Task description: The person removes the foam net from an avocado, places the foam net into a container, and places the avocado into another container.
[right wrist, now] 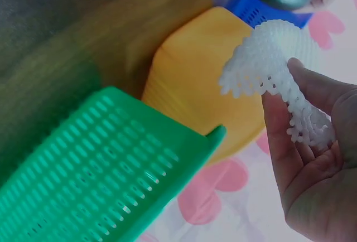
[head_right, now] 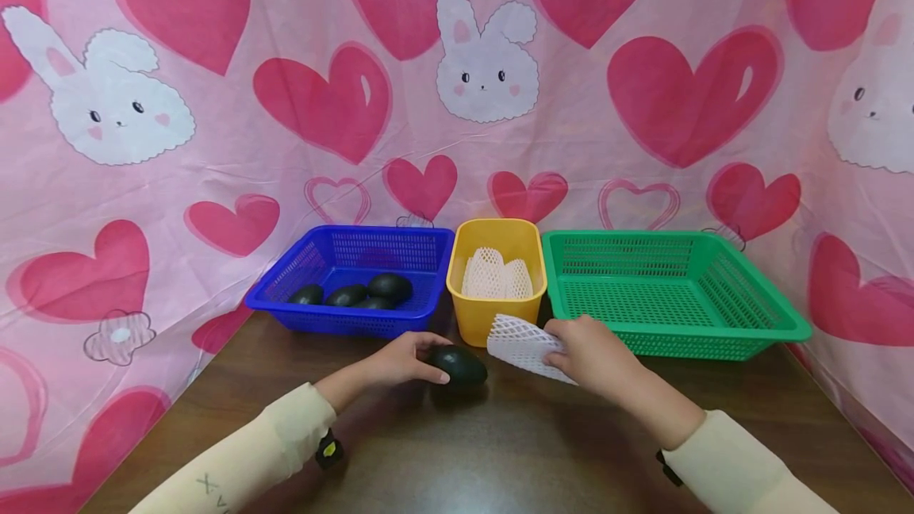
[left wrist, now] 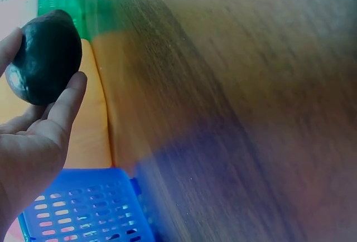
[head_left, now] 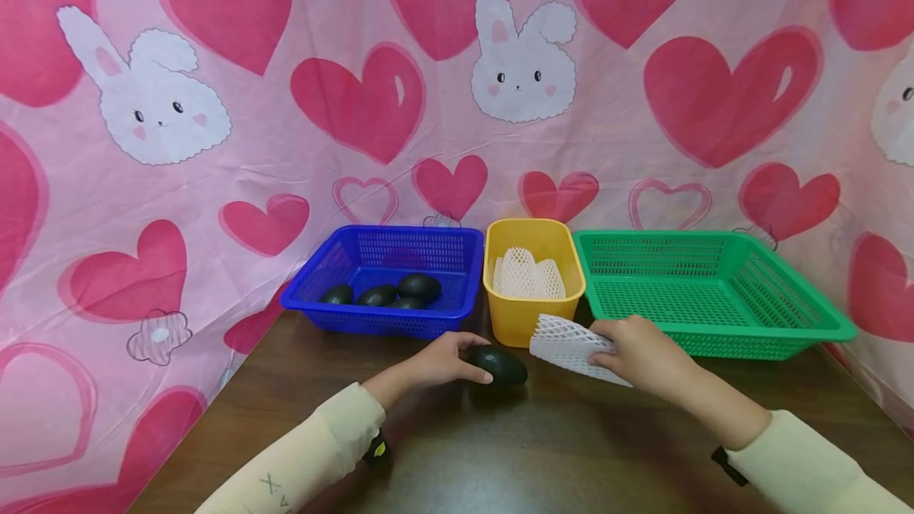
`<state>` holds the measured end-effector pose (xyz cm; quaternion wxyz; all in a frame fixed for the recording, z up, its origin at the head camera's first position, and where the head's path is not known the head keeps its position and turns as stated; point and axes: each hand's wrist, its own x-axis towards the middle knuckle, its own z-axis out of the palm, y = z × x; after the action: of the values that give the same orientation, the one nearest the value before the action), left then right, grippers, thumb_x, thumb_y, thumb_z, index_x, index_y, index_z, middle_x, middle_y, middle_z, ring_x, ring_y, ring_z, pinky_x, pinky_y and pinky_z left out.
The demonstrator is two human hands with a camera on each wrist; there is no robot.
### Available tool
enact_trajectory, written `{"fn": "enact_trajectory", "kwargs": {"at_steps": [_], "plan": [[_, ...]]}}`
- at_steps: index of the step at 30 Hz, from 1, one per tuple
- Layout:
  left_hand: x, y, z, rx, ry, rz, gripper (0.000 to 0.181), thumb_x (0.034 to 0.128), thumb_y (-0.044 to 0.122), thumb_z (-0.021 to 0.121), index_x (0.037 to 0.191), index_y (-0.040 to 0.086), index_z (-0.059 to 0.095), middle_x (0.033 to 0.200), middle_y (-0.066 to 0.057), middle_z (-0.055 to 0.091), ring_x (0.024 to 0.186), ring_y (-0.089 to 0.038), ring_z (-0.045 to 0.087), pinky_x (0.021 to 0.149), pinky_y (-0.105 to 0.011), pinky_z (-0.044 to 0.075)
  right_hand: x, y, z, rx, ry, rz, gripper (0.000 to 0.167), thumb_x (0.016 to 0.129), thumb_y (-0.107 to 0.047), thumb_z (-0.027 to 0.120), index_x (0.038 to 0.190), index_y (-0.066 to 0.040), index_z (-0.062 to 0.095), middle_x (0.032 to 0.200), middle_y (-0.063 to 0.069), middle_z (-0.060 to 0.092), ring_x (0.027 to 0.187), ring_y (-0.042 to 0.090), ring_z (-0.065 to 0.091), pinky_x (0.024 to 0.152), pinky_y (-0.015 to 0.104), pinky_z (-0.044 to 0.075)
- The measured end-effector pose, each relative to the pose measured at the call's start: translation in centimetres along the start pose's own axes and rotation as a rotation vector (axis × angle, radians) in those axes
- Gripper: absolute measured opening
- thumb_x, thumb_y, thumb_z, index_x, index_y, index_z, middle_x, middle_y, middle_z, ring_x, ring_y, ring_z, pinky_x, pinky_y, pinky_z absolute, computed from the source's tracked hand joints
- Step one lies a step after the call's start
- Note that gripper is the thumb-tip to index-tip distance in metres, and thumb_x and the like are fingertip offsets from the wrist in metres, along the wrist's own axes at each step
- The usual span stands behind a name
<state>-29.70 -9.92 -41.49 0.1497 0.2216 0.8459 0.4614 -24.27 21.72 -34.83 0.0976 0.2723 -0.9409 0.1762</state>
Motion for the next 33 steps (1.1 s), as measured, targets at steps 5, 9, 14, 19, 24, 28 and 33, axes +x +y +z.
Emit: {"fn": "enact_trajectory", "kwargs": {"at_steps": [5,9,14,19,24,28,33], "plan": [[-0.3,0.0,-0.1,-0.005,0.004,-0.008,0.050,0.0756,0.018,0.084,0.120,0.005,0.064,0.106,-0.003,0.068,0.091,-0.016,0.061,0.082,-0.033,0.049,0.3,-0.2,-0.9,0.033,0.021,0.026,0.020,0.076,-0.015,0.083,0.087,-0.008,0.069,0.072,-0.006,0.063,0.055,0.006,0.047,0.049,0.024,0.042],[-0.6,0.1,-0.3,0.001,0.009,0.001,0.051,0.0759,0.018,0.084,0.121,0.005,0.064,0.107,-0.003,0.067,0.091,-0.016,0.061,0.083,-0.033,0.049,0.6,-0.4,-1.6,0.048,0.045,0.049,0.023,0.076,-0.016,0.083,0.090,-0.005,0.070,0.078,0.001,0.068,0.059,0.008,0.055,0.052,0.025,0.048],[-0.7,0.1,-0.5,-0.006,0.013,0.023,0.050,0.0759,0.016,0.084,0.121,0.005,0.064,0.106,-0.003,0.068,0.090,-0.015,0.062,0.081,-0.032,0.050,1.3,-0.7,-2.5,0.073,0.074,0.053,0.028,0.077,-0.019,0.083,0.095,-0.002,0.070,0.083,0.006,0.070,0.062,0.011,0.061,0.053,0.028,0.053],[-0.8,-0.1,-0.6,-0.007,0.015,0.022,0.050,0.0754,0.017,0.084,0.120,0.006,0.065,0.105,-0.002,0.068,0.089,-0.015,0.062,0.080,-0.032,0.050,2.4,-0.8,-3.4,0.070,0.121,0.065,0.026,0.080,-0.021,0.081,0.092,-0.003,0.067,0.081,0.005,0.068,0.061,0.012,0.059,0.052,0.028,0.050],[-0.9,-0.1,-0.7,-0.003,0.019,0.013,0.050,0.0754,0.019,0.084,0.120,0.007,0.066,0.104,-0.001,0.068,0.090,-0.016,0.062,0.081,-0.033,0.050,3.5,-0.7,-4.0,0.085,0.153,0.112,0.027,0.081,-0.021,0.080,0.094,-0.002,0.067,0.083,0.009,0.069,0.063,0.016,0.059,0.052,0.030,0.051],[-1.0,-0.1,-0.8,0.004,0.023,0.004,0.050,0.0759,0.021,0.084,0.120,0.008,0.066,0.106,-0.001,0.068,0.092,-0.017,0.061,0.085,-0.038,0.049,4.7,-0.5,-4.1,0.080,0.180,0.169,0.033,0.082,-0.022,0.080,0.101,0.002,0.067,0.088,0.014,0.069,0.064,0.019,0.060,0.054,0.032,0.054],[-1.1,-0.2,-0.9,0.007,0.023,-0.010,0.050,0.0760,0.022,0.084,0.121,0.009,0.066,0.108,-0.001,0.067,0.094,-0.019,0.060,0.087,-0.041,0.049,6.4,-0.4,-4.0,0.082,0.230,0.216,0.036,0.082,-0.023,0.079,0.102,0.005,0.066,0.089,0.018,0.069,0.066,0.024,0.062,0.054,0.035,0.055]]}}
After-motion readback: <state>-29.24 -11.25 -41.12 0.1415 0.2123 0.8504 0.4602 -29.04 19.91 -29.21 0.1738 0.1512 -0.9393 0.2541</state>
